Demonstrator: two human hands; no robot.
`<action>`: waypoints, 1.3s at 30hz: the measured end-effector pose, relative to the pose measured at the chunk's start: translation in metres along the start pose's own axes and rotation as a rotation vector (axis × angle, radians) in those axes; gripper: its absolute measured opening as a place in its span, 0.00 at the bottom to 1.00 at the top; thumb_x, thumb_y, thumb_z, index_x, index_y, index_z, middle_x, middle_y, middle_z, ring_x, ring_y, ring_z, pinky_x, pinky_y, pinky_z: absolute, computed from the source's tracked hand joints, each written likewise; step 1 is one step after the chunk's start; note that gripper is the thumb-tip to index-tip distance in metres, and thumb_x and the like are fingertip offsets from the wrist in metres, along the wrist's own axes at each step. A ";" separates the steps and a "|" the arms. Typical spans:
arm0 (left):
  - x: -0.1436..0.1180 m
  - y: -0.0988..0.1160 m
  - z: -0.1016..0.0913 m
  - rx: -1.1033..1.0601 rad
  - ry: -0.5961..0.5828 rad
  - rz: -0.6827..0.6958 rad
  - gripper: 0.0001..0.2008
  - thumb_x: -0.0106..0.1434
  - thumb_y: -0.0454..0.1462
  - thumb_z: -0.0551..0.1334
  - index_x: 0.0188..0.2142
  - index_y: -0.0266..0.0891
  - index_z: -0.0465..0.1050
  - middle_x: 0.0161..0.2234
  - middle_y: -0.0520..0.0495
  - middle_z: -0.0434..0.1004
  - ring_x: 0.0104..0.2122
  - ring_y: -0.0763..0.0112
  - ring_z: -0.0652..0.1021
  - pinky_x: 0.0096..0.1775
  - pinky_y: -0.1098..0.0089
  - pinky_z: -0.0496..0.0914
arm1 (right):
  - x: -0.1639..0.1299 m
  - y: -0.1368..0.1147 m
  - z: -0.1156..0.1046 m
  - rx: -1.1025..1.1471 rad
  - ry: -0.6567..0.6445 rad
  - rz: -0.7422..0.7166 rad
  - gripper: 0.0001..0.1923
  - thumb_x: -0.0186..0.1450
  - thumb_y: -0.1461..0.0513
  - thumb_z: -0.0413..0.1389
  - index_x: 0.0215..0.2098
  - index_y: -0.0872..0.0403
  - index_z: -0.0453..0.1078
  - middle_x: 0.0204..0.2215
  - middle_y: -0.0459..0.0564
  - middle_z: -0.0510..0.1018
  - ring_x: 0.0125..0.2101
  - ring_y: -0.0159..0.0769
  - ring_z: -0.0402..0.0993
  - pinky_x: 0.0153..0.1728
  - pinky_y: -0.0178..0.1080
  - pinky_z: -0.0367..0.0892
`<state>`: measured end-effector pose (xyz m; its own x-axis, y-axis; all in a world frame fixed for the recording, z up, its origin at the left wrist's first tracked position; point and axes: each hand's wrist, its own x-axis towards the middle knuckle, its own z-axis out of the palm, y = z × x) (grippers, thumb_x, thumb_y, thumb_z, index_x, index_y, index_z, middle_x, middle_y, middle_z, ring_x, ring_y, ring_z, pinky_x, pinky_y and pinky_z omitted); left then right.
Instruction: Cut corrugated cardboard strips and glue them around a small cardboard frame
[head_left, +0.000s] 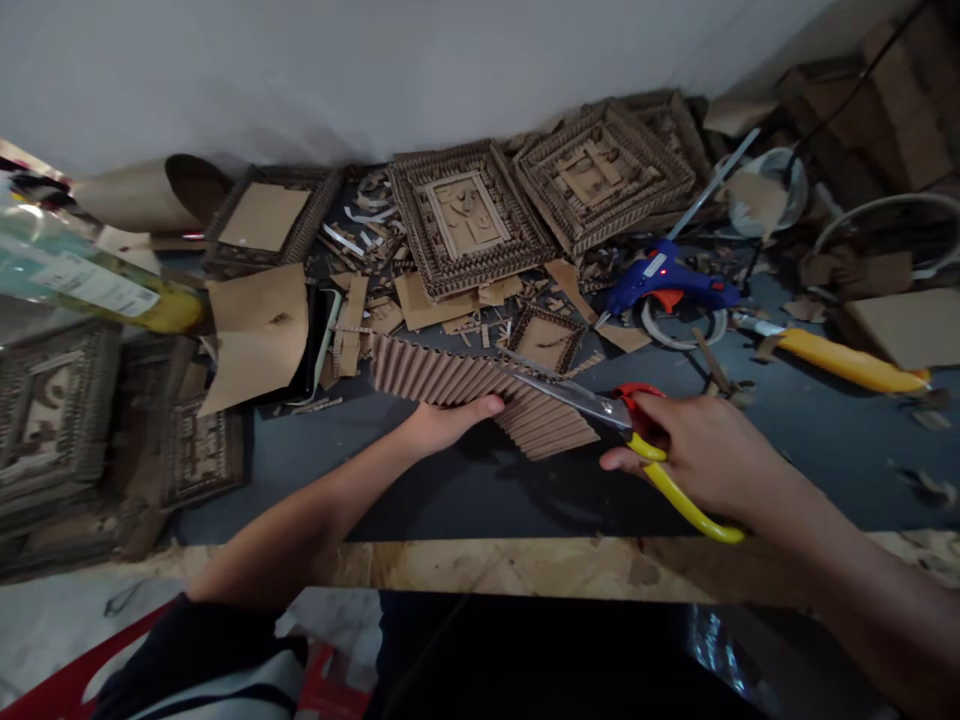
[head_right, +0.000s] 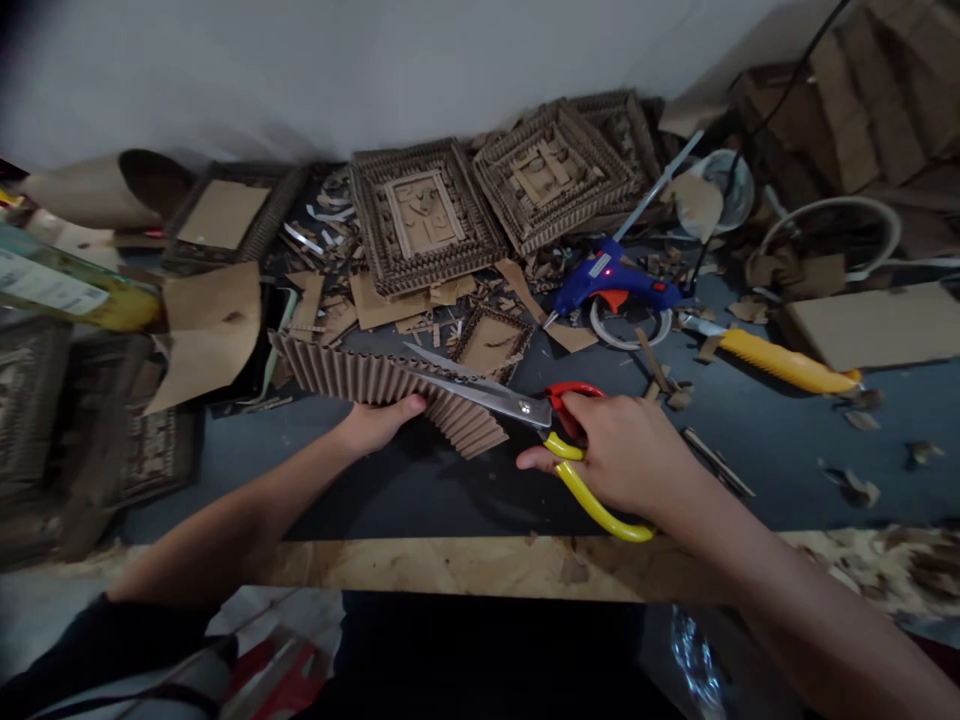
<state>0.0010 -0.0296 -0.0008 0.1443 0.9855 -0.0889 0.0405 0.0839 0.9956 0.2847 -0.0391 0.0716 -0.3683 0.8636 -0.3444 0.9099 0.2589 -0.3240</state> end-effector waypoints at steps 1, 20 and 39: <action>0.000 -0.002 0.000 -0.011 0.000 -0.001 0.46 0.43 0.66 0.74 0.56 0.45 0.75 0.49 0.39 0.83 0.55 0.46 0.80 0.57 0.50 0.78 | 0.000 0.000 0.000 0.009 0.001 -0.012 0.41 0.59 0.24 0.29 0.24 0.48 0.54 0.19 0.49 0.67 0.20 0.37 0.62 0.25 0.38 0.48; 0.002 -0.016 -0.004 -0.109 0.177 -0.030 0.47 0.34 0.65 0.77 0.50 0.44 0.76 0.37 0.44 0.82 0.45 0.51 0.83 0.59 0.48 0.76 | 0.002 0.003 -0.005 0.002 0.006 0.027 0.42 0.55 0.21 0.30 0.24 0.47 0.55 0.18 0.50 0.69 0.21 0.39 0.62 0.26 0.40 0.50; 0.004 -0.003 0.006 -0.266 0.228 -0.097 0.53 0.30 0.60 0.81 0.54 0.43 0.71 0.50 0.40 0.78 0.56 0.44 0.77 0.67 0.42 0.65 | 0.005 -0.014 -0.023 -0.033 -0.158 0.044 0.46 0.53 0.21 0.24 0.23 0.48 0.56 0.18 0.51 0.68 0.20 0.37 0.63 0.26 0.42 0.54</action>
<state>0.0075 -0.0264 -0.0039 -0.0729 0.9761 -0.2048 -0.2201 0.1846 0.9579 0.2748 -0.0282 0.0942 -0.3507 0.7965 -0.4925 0.9308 0.2386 -0.2769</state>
